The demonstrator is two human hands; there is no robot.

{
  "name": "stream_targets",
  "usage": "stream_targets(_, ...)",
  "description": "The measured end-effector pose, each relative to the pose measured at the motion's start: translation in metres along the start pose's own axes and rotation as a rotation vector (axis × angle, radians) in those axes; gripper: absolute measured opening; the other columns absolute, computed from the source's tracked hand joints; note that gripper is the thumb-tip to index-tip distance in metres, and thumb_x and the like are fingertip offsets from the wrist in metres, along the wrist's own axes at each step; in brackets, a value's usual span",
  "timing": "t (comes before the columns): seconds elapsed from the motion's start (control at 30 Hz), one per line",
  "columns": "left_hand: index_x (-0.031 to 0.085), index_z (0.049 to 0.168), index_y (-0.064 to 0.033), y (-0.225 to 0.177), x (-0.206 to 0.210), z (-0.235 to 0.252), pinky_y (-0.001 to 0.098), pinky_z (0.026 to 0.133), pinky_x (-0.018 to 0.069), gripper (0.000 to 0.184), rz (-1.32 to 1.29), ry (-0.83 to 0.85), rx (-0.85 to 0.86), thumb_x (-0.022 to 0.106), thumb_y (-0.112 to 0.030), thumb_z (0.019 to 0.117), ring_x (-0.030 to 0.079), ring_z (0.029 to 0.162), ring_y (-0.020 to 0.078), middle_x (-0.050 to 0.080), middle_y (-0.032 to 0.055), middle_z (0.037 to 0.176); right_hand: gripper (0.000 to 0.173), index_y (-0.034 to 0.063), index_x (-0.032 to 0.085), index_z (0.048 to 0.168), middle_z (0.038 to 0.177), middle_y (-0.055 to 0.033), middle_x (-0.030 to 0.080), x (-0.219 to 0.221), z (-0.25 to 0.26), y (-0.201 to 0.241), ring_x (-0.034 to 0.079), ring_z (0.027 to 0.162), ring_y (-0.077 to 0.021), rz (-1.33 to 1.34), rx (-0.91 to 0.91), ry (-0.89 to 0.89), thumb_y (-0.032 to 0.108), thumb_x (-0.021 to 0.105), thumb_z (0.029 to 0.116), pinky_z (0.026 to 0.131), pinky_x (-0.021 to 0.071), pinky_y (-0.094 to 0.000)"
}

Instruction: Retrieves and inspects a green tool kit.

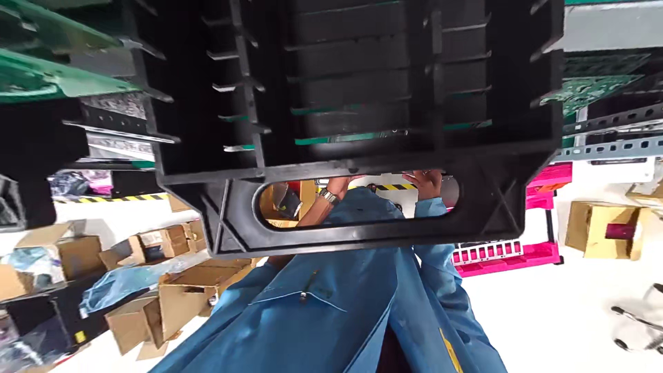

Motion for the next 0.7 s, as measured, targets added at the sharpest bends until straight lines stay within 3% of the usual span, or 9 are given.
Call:
stream_targets(0.1, 0.045, 0.143, 0.001, 0.01, 0.013, 0.0, 0.0486, 0.099, 0.0571, 0.039, -0.094, 0.085, -0.046, 0.046, -0.02, 0.1094, 0.068, 0.116, 0.0334, 0.062, 0.0202, 0.136, 0.066, 0.0051, 0.033, 0.158, 0.132, -0.014, 0.063, -0.004, 0.001, -0.008, 0.071, 0.106, -0.0245, 0.035, -0.01, 0.002, -0.003, 0.057, 0.0964, 0.085, 0.0644, -0.0443)
stream_targets(0.23, 0.048, 0.144, -0.0043, 0.028, 0.022, 0.012, 0.0505, 0.097, 0.058, 0.045, -0.212, 0.073, -0.137, 0.061, -0.018, 0.1028, 0.068, 0.111, 0.0326, 0.064, 0.0175, 0.13, 0.067, 0.004, 0.035, 0.157, 0.129, -0.013, 0.065, -0.013, -0.007, -0.025, 0.071, 0.106, -0.0259, 0.09, -0.018, 0.001, -0.003, 0.058, 0.0936, 0.088, 0.0637, -0.0476)
stream_targets(0.3, 0.049, 0.141, -0.0051, 0.029, 0.029, 0.01, 0.0498, 0.096, 0.0582, 0.041, -0.215, 0.119, -0.166, 0.061, -0.013, 0.1022, 0.069, 0.109, 0.0314, 0.066, 0.0163, 0.126, 0.065, 0.0024, 0.037, 0.156, 0.129, -0.0145, 0.066, -0.018, -0.019, -0.031, 0.072, 0.105, -0.0265, 0.089, 0.001, -0.012, -0.003, 0.06, 0.095, 0.089, 0.0635, -0.0478)
stream_targets(0.43, 0.055, 0.131, -0.0013, 0.0, 0.049, -0.038, 0.0468, 0.094, 0.0594, 0.029, -0.045, 0.236, -0.105, 0.057, -0.003, 0.1016, 0.071, 0.104, 0.0267, 0.071, 0.0122, 0.117, 0.067, -0.0029, 0.034, 0.154, 0.126, -0.0147, 0.068, -0.021, -0.064, -0.013, 0.073, 0.103, -0.0258, 0.11, -0.022, -0.023, -0.001, 0.059, 0.0924, 0.087, 0.0645, -0.0461)
stream_targets(0.57, 0.056, 0.132, 0.0003, -0.027, 0.058, -0.095, 0.046, 0.094, 0.0609, 0.039, 0.031, 0.408, 0.022, 0.066, 0.0, 0.0947, 0.072, 0.105, 0.0259, 0.072, 0.0114, 0.117, 0.068, -0.0089, 0.027, 0.153, 0.131, -0.0134, 0.067, -0.021, -0.124, 0.023, 0.072, 0.108, -0.0264, 0.15, -0.151, 0.047, 0.0, 0.061, 0.0946, 0.09, 0.0638, -0.0481)
stream_targets(0.63, 0.062, 0.124, -0.0011, -0.034, 0.06, -0.12, 0.0425, 0.093, 0.0611, 0.036, 0.04, 0.447, 0.091, 0.074, -0.002, 0.09, 0.072, 0.104, 0.021, 0.074, 0.0075, 0.113, 0.068, -0.0058, 0.032, 0.154, 0.132, -0.0078, 0.068, -0.025, -0.152, 0.037, 0.072, 0.11, -0.0232, 0.165, -0.254, 0.075, 0.004, 0.066, 0.0955, 0.092, 0.0633, -0.0459)
stream_targets(0.7, 0.065, 0.124, -0.005, -0.038, 0.062, -0.138, 0.0392, 0.096, 0.0596, 0.037, 0.073, 0.498, 0.162, 0.076, -0.003, 0.0888, 0.071, 0.107, 0.0166, 0.074, 0.0033, 0.116, 0.065, -0.001, 0.038, 0.152, 0.132, -0.0054, 0.069, -0.027, -0.171, 0.047, 0.072, 0.109, -0.0219, 0.171, -0.298, 0.067, 0.004, 0.069, 0.0949, 0.091, 0.0638, -0.0452)
Point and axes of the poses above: each hand's wrist, its own z-axis towards the middle knuckle, its own x-axis out of the palm, y = z × x, the point moved 5 cm from there along z, towards the middle knuckle
